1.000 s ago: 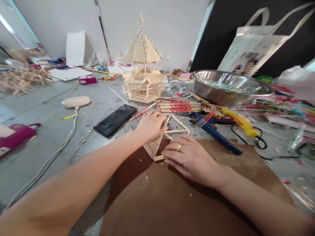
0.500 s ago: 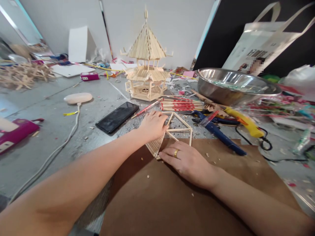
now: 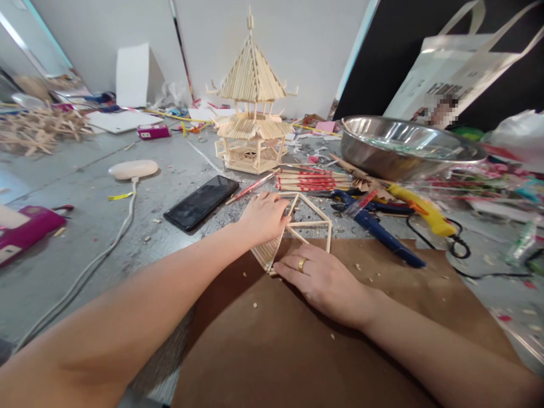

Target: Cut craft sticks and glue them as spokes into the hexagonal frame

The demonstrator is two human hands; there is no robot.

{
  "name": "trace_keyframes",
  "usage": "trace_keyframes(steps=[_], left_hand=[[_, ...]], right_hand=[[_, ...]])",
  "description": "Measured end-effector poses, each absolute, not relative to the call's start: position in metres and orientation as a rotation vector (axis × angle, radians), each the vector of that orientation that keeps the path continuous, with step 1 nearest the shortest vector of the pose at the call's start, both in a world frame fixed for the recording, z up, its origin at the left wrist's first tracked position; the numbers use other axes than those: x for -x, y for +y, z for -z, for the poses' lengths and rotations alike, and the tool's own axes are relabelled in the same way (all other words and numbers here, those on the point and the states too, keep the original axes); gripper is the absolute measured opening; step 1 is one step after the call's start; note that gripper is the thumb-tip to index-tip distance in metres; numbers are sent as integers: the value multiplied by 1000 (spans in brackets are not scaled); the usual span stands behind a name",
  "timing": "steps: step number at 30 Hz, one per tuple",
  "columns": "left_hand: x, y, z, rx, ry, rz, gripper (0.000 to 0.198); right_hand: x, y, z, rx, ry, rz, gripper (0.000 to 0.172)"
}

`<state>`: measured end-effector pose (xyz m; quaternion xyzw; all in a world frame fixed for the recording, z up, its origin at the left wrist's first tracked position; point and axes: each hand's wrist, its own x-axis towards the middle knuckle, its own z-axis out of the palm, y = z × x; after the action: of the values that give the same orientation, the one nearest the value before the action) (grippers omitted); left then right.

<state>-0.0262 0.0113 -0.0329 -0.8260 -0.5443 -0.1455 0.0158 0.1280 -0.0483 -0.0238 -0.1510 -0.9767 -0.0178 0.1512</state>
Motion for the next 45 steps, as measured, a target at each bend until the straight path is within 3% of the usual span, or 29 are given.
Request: trace_keyframes(steps=[36, 45], left_hand=[[27, 13, 31, 2582, -1681, 503, 33], [27, 11, 24, 2558, -1487, 827, 21]], right_hand=[[-136, -43, 20, 461, -2742, 4, 25], [-183, -3, -1, 1203, -2092, 87, 21]])
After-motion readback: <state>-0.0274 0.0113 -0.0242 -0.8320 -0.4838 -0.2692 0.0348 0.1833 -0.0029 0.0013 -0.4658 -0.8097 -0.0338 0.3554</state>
